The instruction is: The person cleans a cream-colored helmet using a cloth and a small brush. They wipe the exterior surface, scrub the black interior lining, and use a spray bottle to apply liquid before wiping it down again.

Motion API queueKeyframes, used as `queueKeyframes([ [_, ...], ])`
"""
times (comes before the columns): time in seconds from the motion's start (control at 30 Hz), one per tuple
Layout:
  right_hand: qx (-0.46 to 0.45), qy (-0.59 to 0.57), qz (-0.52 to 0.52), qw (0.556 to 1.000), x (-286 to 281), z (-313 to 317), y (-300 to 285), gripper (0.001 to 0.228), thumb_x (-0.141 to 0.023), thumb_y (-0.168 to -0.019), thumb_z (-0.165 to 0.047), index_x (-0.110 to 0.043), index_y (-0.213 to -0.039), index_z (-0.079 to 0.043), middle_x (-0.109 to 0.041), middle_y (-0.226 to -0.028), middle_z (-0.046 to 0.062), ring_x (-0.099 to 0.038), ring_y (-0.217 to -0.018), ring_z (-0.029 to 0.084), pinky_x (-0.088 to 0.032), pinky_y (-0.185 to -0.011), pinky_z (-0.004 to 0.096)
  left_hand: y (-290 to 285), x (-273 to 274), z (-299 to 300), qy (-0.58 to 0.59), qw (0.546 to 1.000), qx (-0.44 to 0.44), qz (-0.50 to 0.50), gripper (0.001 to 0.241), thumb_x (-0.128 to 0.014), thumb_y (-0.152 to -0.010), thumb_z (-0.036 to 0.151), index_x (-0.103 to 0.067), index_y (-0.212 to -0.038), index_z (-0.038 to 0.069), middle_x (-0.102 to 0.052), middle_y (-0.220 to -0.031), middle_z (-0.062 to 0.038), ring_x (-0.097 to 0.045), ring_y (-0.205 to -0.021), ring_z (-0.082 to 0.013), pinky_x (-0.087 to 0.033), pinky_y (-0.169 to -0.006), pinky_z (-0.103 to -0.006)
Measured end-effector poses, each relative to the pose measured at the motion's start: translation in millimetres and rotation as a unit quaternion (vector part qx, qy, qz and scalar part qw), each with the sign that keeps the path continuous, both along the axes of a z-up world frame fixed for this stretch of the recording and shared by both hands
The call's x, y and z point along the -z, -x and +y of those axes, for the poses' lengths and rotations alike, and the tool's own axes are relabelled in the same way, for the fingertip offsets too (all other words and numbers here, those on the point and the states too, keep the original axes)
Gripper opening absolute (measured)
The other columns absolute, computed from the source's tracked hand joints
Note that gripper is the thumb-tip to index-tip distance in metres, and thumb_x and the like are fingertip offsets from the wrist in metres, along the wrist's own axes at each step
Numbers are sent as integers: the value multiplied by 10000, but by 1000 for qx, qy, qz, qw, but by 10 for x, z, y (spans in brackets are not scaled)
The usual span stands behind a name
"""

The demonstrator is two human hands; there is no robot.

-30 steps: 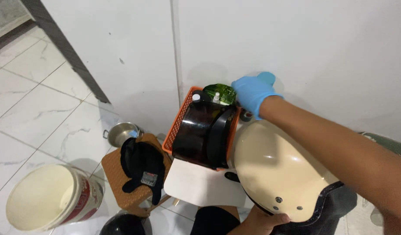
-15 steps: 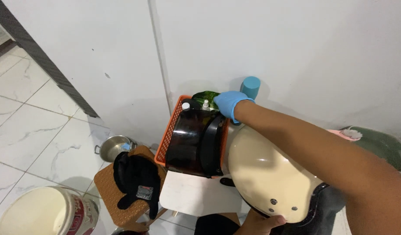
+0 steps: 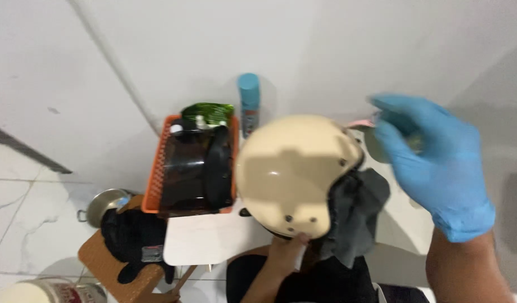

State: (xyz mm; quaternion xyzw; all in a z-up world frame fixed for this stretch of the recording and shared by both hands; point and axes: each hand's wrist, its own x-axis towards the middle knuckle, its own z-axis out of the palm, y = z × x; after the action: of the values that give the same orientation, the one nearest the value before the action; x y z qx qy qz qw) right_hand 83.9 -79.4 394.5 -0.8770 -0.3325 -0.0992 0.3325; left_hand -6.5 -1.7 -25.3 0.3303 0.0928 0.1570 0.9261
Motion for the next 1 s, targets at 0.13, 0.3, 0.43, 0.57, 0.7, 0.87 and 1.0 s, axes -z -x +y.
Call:
queueKeyframes([
  [0.13,153,0,18,988,1438,-1088,-625,332,-722,-958,-209,-725,-1270,-95,-745,-1091,121,-675,-797,236,-538,-783,376,-39,31,104,-103,991,-34,77,589,-812,-805,78,-634,-1363,18,-685,-1381,-122,-631,-1266,-269,-494,-1110,-450],
  [0.3,232,86,160,956,2937,-1426,-1037,737,-694,-845,-526,-533,-1403,-72,-602,-1293,270,-653,-1046,466,-486,-945,571,-60,-558,86,-31,987,-2,-159,910,-807,-939,225,-234,-1636,110,-354,-1658,-118,-374,-1509,-327,-348,-1229,-511],
  [0.43,215,-20,250,944,3038,-1370,-1047,242,-617,-923,-307,-777,-910,-126,-779,-924,80,-644,-915,131,-476,-845,340,-139,-384,44,-8,991,-51,-124,941,-827,-885,200,-259,-1629,100,-383,-1645,-120,-406,-1485,-316,-364,-1216,-509],
  [0.57,128,-219,123,959,2669,-1447,-1140,139,-583,-1017,-108,-698,-960,-56,-643,-933,106,-584,-917,210,-453,-901,350,-123,-393,30,-13,989,-40,-140,815,-800,-920,213,-354,-1581,44,-454,-1595,-145,-460,-1449,-324,-406,-1199,-511],
  [0.7,-19,-670,250,699,2146,-1239,-1151,287,-407,-954,-373,-456,-1047,-106,-503,-1040,15,-448,-1043,133,-356,-982,313,-110,-489,36,5,993,-30,-112,924,-839,-870,264,-304,-1605,100,-450,-1600,-141,-472,-1439,-331,-422,-1179,-535],
  [0.87,-62,-258,-103,959,1650,-700,-948,296,-465,-1042,47,-639,-1281,50,-648,-1276,205,-614,-1219,326,-452,-1110,412,-138,-293,45,23,994,-44,-101,888,-841,-849,203,-353,-1583,99,-494,-1574,-152,-508,-1413,-331,-453,-1151,-546],
  [1.0,-130,-260,23,957,1726,-453,-692,132,-481,-1043,-135,-571,-953,-102,-679,-1343,147,-534,-1360,305,-387,-1142,408,-158,-206,90,8,999,-34,-17,912,-814,-807,253,-362,-1592,151,-537,-1551,-108,-567,-1345,-315,-555,-964,-488],
])
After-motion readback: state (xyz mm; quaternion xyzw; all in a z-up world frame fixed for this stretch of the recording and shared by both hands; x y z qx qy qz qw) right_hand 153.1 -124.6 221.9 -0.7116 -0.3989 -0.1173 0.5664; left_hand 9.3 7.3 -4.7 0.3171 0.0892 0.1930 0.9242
